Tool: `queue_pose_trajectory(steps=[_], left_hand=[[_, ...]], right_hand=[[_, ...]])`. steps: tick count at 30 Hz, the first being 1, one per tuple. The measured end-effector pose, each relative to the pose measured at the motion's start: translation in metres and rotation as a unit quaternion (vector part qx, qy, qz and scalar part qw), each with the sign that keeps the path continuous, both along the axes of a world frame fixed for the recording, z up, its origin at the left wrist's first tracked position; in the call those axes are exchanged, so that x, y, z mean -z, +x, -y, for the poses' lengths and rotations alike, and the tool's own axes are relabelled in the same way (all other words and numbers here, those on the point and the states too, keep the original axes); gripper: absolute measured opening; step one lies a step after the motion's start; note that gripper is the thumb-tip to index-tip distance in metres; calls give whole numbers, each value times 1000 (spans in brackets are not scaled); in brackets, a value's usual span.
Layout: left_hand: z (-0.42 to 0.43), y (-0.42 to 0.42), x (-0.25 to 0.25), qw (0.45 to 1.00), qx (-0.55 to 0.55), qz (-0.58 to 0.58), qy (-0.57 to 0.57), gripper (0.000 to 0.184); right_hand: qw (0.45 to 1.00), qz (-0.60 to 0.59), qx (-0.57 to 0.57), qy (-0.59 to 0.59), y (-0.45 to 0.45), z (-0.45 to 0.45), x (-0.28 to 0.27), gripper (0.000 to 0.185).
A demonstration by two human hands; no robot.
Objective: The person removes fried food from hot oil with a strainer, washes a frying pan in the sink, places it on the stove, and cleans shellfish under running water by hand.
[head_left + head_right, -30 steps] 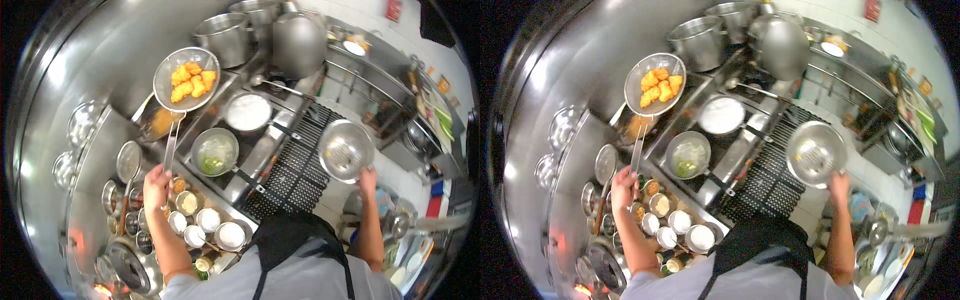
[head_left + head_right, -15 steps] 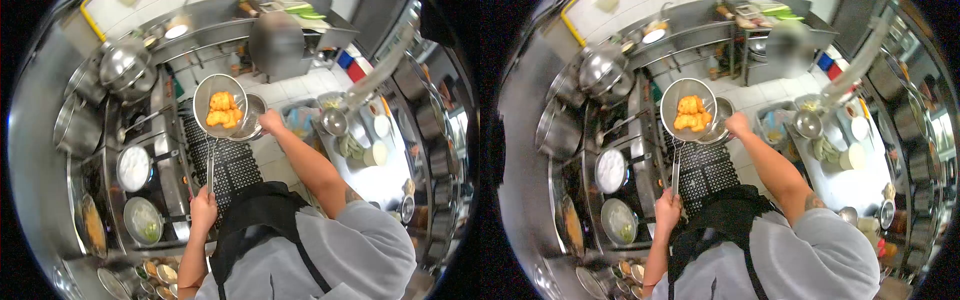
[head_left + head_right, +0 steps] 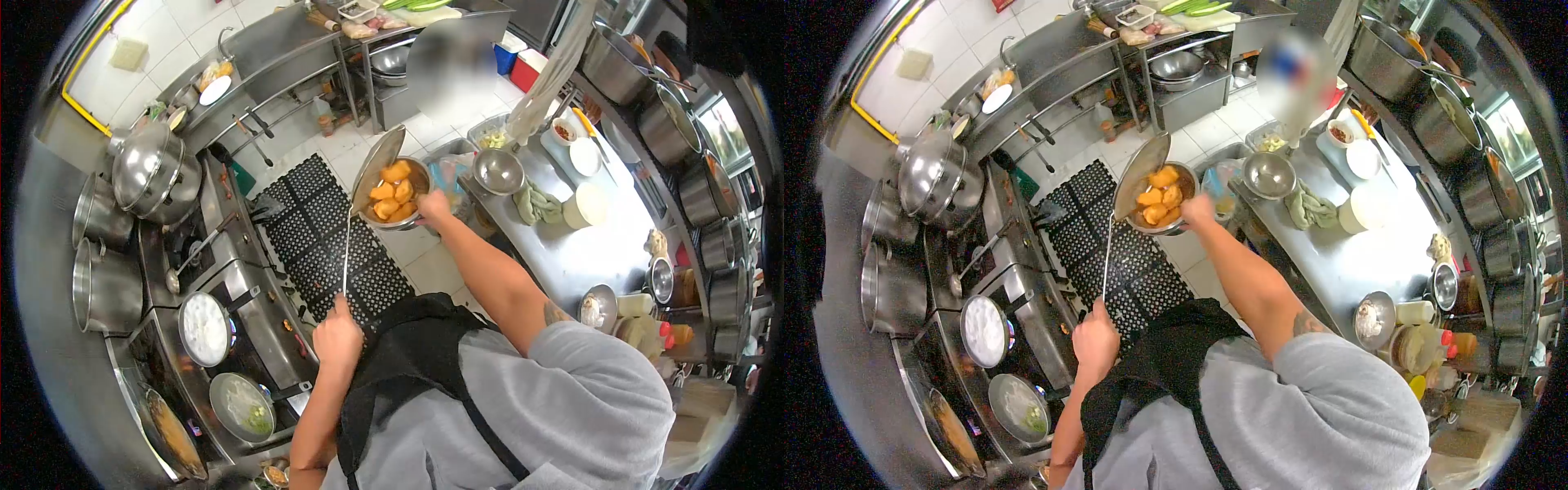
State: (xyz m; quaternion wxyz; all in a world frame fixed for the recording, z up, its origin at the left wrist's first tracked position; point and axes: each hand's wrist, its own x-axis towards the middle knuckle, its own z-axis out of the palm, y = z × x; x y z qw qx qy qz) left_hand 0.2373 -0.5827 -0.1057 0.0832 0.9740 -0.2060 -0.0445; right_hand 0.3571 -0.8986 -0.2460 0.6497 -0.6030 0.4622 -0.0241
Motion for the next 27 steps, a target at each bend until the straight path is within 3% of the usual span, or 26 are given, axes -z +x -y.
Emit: queue_pose_trajectory(steps=[3, 6, 8, 9, 12, 14, 16, 19, 23, 27], left_hand=[[-6, 1, 5, 999, -7, 4, -45, 32], [-13, 3, 5, 990, -30, -40, -135, 29], [-20, 6, 15, 974, -49, -84, -203, 27], [-27, 10, 36, 936, -65, -141, -317, 22], [-28, 17, 18, 781, -151, -382, -470, 17], [-28, 15, 4, 711, -196, -424, -526, 12], [-50, 17, 21, 625, -127, -478, -604, 11], [-68, 18, 40, 602, -239, -488, -585, 12], [-98, 25, 82, 580, -274, -514, -570, 12], [-94, 25, 92, 744, -271, -418, -445, 13]], right_hand=[[996, 40, 7, -86, -24, 10, 3, 38], [991, 46, 11, -126, -53, 8, -55, 36], [990, 64, 29, -119, -61, 19, -50, 35], [990, 74, 39, -117, -65, 27, -45, 34], [975, 113, 82, -174, -79, 66, 6, 31], [984, 106, 110, -89, -116, 71, -61, 33], [971, 157, 181, 12, -148, 88, -86, 36], [957, 147, 249, -25, -192, 124, -110, 39], [942, 155, 283, -94, -218, 173, -119, 32], [892, 187, 395, -112, -195, 220, -83, 22]])
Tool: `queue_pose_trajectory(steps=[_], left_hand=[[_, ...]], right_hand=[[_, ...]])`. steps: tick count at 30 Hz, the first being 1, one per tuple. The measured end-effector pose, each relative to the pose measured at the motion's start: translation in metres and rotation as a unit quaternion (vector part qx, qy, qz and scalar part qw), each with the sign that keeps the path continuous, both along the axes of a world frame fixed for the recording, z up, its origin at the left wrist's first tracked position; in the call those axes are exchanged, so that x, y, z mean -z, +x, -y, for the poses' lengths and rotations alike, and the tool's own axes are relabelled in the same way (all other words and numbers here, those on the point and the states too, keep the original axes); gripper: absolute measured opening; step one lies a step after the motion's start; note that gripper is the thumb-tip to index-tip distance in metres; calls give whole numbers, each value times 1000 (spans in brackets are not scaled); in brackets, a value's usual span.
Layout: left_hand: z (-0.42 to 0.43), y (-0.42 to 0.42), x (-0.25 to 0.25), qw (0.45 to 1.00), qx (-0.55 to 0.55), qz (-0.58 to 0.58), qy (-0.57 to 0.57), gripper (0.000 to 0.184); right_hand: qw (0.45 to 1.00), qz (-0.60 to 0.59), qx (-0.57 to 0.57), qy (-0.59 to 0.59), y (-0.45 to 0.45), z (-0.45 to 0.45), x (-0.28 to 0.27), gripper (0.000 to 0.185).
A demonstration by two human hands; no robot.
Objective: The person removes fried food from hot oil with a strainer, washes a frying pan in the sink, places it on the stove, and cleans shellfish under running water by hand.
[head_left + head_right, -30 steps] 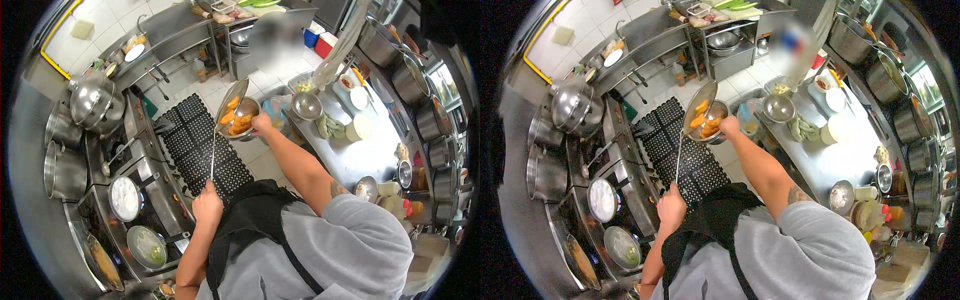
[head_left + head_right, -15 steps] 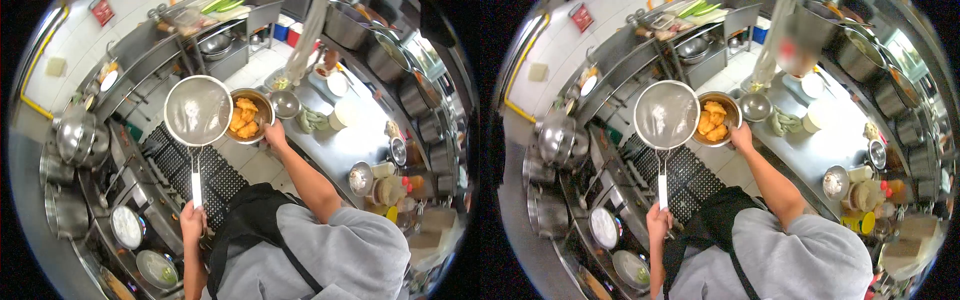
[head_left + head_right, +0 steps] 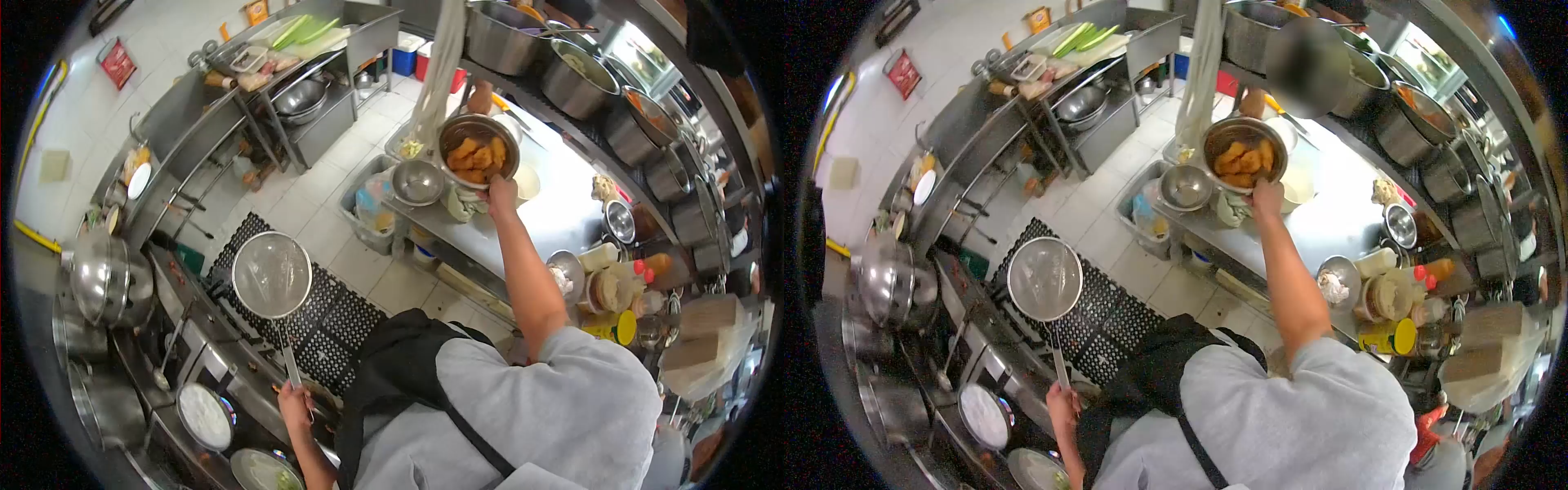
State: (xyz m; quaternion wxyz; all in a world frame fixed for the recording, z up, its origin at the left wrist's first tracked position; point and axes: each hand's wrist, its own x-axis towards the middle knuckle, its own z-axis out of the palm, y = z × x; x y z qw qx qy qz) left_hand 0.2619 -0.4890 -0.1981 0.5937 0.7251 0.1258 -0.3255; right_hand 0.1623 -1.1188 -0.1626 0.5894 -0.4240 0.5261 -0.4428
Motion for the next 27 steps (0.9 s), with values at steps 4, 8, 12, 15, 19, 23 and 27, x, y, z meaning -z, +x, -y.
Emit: queue_pose_trajectory(steps=[4, 8, 12, 15, 19, 23, 27], left_hand=[[-12, 5, 29, 997, -10, 60, 38, 9], [-11, 6, 14, 997, -55, 29, 53, 14], [-46, -10, 75, 938, 34, 241, 245, 24], [-37, -27, 25, 980, -25, 91, 174, 25], [-55, -53, -6, 992, -65, 59, 92, 22], [-72, -95, -58, 992, -104, 52, 57, 19], [-90, -154, -108, 969, -239, 55, -32, 20]], right_hand=[[623, -539, -118, -555, 1, 75, 98, 26], [648, -619, -195, -400, 31, 76, 79, 40], [611, -617, -250, -428, 24, 87, 92, 42], [595, -604, -290, -444, 18, 95, 112, 44], [607, -622, -287, -403, -9, 96, 117, 46], [757, -474, -204, -401, 24, 62, 112, 47], [842, -307, -189, -401, 44, 5, 88, 47]])
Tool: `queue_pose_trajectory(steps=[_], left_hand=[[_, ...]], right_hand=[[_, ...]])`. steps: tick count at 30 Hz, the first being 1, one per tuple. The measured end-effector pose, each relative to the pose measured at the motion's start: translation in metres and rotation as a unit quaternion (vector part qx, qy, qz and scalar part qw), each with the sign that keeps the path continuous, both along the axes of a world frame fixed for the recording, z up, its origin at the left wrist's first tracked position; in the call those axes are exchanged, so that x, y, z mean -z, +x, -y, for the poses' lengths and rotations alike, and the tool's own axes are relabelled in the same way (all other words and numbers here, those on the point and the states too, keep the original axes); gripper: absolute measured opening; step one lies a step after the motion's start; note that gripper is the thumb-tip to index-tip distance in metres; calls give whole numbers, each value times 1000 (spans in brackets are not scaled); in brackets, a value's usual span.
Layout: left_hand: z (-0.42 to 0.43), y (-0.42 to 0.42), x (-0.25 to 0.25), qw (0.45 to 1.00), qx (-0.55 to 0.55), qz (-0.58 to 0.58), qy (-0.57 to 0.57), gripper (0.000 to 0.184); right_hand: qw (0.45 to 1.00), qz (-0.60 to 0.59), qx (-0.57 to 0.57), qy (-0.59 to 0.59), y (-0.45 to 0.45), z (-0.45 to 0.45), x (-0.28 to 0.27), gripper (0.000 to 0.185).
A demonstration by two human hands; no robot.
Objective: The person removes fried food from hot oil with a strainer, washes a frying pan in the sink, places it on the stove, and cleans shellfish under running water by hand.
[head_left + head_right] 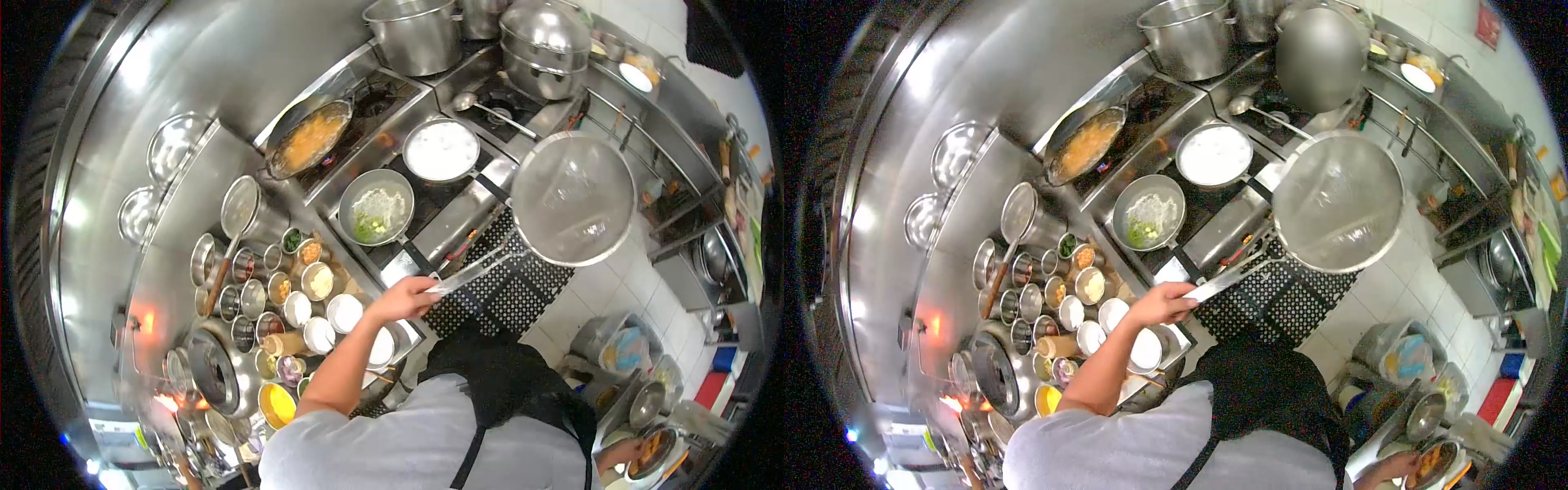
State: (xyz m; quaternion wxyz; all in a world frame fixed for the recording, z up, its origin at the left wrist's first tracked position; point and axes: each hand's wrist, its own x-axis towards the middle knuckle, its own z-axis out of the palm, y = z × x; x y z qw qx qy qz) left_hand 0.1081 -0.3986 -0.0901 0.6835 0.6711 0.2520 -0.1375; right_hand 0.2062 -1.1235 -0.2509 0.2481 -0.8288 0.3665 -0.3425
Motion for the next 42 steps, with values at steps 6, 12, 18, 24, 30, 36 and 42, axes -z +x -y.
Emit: queue_pose_trajectory(steps=[6, 12, 18, 24, 30, 36, 42], left_hand=[[-43, -88, -62, 955, -287, 47, 63, 21], [-138, -126, -102, 870, -411, 63, 266, 15], [-267, -154, -102, 615, -376, -168, 673, 23], [-325, -164, -120, 545, -282, -357, 704, 23], [-339, -169, -134, 536, -224, -395, 712, 20], [-365, -176, -129, 514, -149, -422, 732, 21], [-387, -171, -118, 504, -109, -422, 746, 23]], right_hand=[[957, -62, -281, 41, 114, -114, -6, 35], [882, -57, -459, 88, 192, -248, -12, 30], [830, -145, -538, 2, 234, -324, 4, 23], [816, -238, -516, -107, 258, -298, 33, 26], [831, -360, -411, -103, 276, -262, 48, 27], [799, -361, -475, -74, 270, -309, 24, 27], [799, -317, -496, -123, 297, -362, 34, 26]])
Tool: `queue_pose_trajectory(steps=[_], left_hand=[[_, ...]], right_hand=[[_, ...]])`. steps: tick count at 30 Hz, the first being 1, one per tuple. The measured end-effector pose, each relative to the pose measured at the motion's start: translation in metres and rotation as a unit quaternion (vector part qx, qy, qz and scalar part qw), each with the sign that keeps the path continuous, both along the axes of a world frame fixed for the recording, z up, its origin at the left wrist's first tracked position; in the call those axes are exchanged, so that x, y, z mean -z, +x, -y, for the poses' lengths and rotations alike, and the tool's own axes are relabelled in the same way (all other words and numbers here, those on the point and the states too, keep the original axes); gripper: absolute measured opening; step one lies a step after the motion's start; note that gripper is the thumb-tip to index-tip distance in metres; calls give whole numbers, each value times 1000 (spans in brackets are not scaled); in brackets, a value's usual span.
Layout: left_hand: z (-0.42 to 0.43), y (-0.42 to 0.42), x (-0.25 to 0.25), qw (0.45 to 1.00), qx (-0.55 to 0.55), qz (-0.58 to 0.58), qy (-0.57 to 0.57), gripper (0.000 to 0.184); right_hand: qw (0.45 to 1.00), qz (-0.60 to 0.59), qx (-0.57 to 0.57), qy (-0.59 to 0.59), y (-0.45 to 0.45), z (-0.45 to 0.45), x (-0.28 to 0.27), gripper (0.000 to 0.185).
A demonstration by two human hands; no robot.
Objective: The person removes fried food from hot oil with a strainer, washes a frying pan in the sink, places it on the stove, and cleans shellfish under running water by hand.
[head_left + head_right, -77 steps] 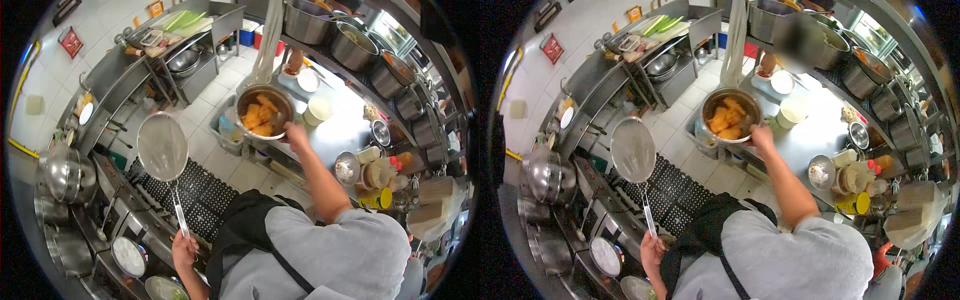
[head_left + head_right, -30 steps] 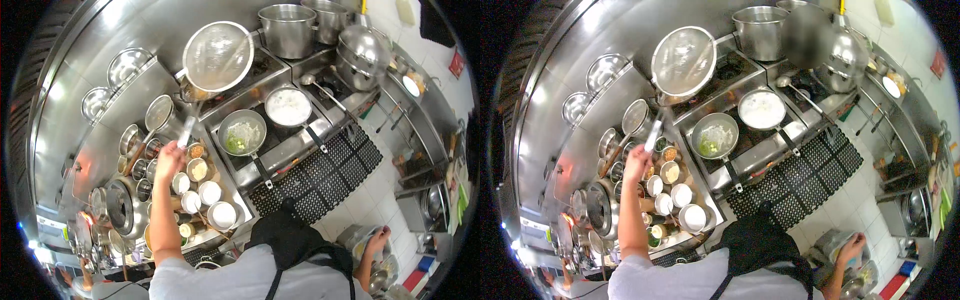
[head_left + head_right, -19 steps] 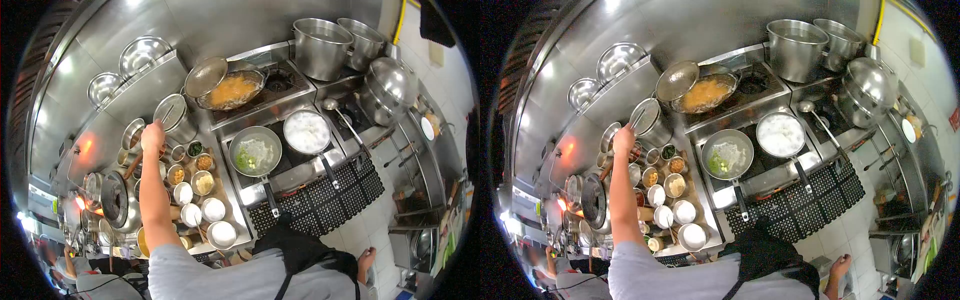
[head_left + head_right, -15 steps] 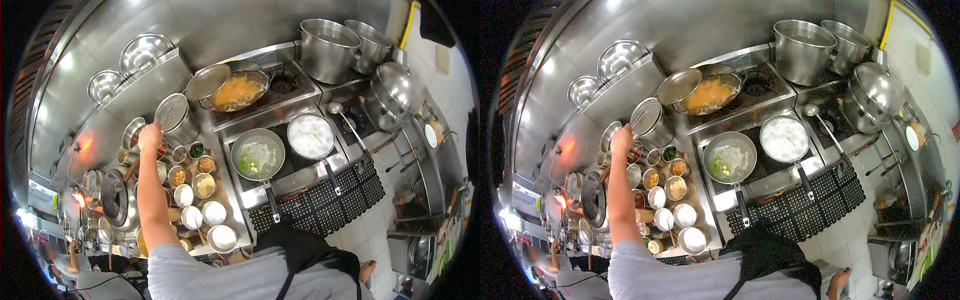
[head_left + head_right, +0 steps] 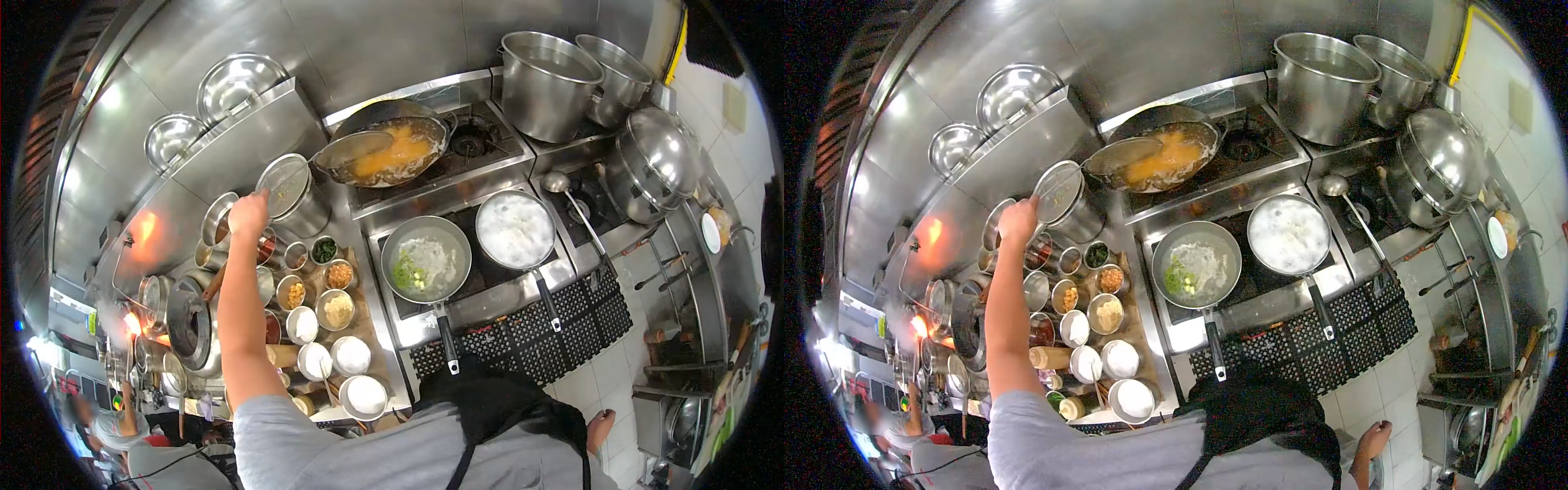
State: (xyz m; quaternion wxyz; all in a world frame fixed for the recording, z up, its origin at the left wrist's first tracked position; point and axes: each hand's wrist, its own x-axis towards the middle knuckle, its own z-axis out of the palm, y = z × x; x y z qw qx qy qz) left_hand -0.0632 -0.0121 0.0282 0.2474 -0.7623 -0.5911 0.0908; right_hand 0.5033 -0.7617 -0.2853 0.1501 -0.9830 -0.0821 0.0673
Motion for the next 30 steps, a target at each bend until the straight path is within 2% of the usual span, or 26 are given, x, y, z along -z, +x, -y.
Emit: queue_pose_trajectory(steps=[6, 14, 18, 22, 24, 27, 28, 30], left_hand=[[-7, 13, 10, 1000, -3, 10, -22, 24], [2, 30, -27, 998, 19, 13, -56, 21], [14, 27, -40, 996, -7, 79, -32, 21], [28, 20, -43, 991, -29, 130, 4, 25], [26, 11, -31, 989, -38, 142, 8, 26], [25, -9, 8, 968, -57, 244, 9, 24], [34, -12, 20, 960, -8, 278, 30, 22], [56, -21, 32, 922, -41, 385, -21, 23]], right_hand=[[998, 46, -16, 39, 11, -20, 1, 26], [999, 29, -15, 7, 4, 21, 26, 25], [1000, 23, -13, 11, 9, 47, 53, 23], [1000, 26, -3, 13, 3, 37, 41, 22], [999, 30, -5, 18, 2, 30, 38, 22], [999, 26, -7, 27, 3, 17, 31, 22], [999, 22, -2, 34, 5, 13, 32, 22], [999, 25, -5, 42, 8, 6, 32, 22]])
